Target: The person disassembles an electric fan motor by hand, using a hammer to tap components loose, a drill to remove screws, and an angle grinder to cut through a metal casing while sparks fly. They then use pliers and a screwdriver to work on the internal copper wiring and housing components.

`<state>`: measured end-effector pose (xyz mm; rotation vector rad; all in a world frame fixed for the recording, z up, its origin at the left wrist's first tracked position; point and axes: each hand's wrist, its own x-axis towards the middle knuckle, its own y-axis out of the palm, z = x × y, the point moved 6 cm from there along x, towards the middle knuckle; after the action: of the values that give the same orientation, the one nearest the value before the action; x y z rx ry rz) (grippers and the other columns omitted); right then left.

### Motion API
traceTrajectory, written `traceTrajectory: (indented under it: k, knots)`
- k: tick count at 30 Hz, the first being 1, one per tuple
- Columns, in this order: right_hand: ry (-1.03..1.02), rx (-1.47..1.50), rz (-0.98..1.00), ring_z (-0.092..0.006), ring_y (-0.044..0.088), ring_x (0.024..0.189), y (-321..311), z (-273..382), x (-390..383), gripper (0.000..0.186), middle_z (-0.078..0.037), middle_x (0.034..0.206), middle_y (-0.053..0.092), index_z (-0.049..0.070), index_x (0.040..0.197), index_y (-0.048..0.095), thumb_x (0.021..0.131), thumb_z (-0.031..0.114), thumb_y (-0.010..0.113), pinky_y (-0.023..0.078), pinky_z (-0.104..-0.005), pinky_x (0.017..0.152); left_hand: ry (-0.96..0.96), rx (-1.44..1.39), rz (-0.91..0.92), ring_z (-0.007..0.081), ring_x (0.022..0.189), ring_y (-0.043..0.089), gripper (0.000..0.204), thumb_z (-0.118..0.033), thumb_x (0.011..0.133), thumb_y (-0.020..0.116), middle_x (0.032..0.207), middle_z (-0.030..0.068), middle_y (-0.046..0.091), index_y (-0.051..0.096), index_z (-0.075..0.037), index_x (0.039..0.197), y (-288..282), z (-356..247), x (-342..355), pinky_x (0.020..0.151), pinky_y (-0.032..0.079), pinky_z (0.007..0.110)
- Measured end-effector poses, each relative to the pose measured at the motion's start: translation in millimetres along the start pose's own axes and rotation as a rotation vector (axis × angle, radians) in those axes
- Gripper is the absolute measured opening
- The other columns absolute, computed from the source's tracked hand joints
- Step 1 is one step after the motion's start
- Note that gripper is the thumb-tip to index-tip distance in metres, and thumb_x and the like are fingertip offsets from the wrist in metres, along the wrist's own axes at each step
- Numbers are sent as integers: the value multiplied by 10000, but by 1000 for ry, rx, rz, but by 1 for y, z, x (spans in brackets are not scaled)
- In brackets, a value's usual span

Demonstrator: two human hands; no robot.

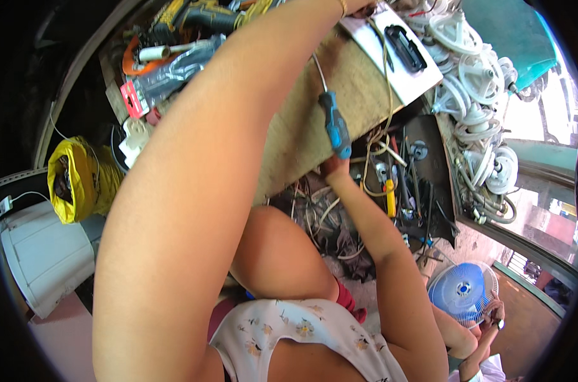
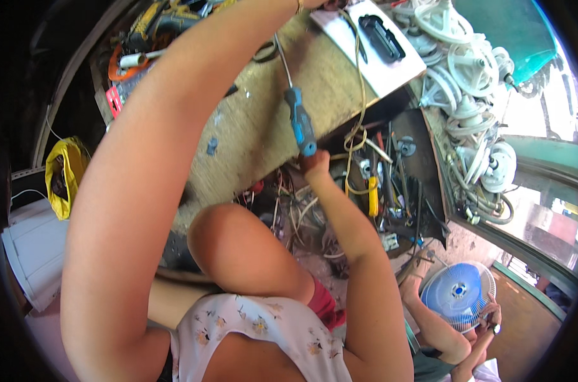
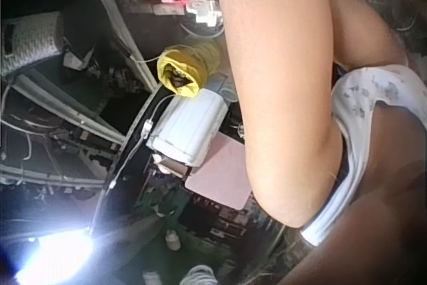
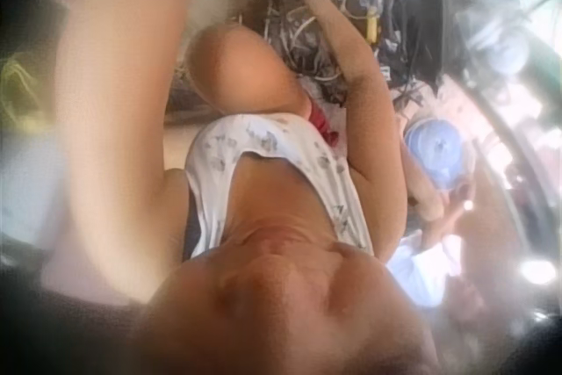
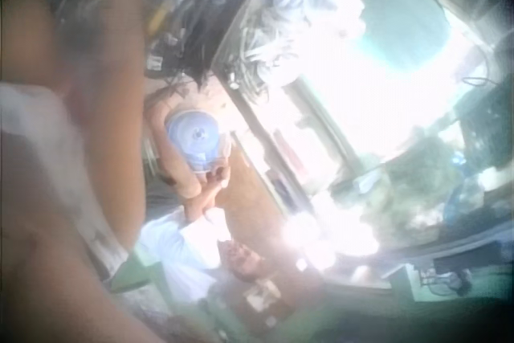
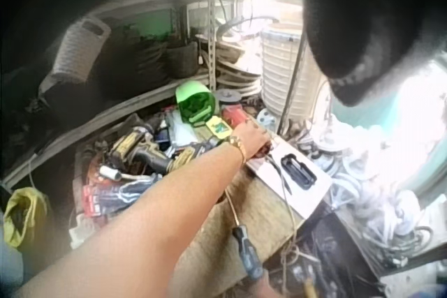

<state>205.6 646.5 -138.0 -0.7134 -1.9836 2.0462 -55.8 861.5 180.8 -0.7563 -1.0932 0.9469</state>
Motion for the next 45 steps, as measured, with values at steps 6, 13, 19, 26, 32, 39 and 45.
traceTrajectory:
  k: [6,13,19,26,32,39,45]
  knots:
    - [-6,111,58,-259,700,807,-26,-15,-4,92,-65,844,715,186,854,713,796,210,645,514,-405,652,12,-33,-70,256,979,644,184,-221,888,524,1005,31,694,686,-160,950,2,8,-1,827,513,387]
    - [-59,49,-277,-290,691,833,-36,-5,-9,105,-81,846,708,167,857,709,791,175,628,507,-444,709,49,-31,-87,255,980,644,195,-235,893,522,1021,32,695,687,-165,970,-2,-3,7,847,498,398]
    - [-195,97,-413,-284,678,853,-56,10,-8,114,-74,846,706,138,847,705,777,169,620,501,-452,699,-20,-44,11,271,1040,630,224,-241,910,514,1073,34,684,679,-168,1042,9,-2,9,898,475,425]
    - [-260,173,68,-278,652,804,-144,18,-51,69,-104,752,688,94,765,667,755,150,628,519,-423,619,-134,-44,-53,397,1371,363,491,-251,932,491,1400,150,486,462,-133,1409,-26,7,-44,1032,390,505]
    - [-7,527,-256,-301,662,789,-322,-19,-121,266,-111,827,697,82,1033,667,814,228,707,502,-416,650,-1,-443,-120,306,831,661,203,-217,817,682,961,103,656,634,-93,971,-193,-48,-128,691,520,426]
    - [196,636,-360,-334,675,740,-364,-13,-135,226,-138,821,692,83,1052,642,879,227,664,504,-408,619,-143,-802,107,319,795,635,199,-192,804,715,843,120,623,617,-75,932,-255,-136,-219,684,511,428]
    - [100,736,-344,-347,670,719,-376,-10,-148,231,-162,798,679,68,1074,646,880,190,665,495,-408,606,-207,-1110,185,324,802,661,208,-155,870,662,880,123,661,618,-52,1045,-257,-149,-218,700,517,412]
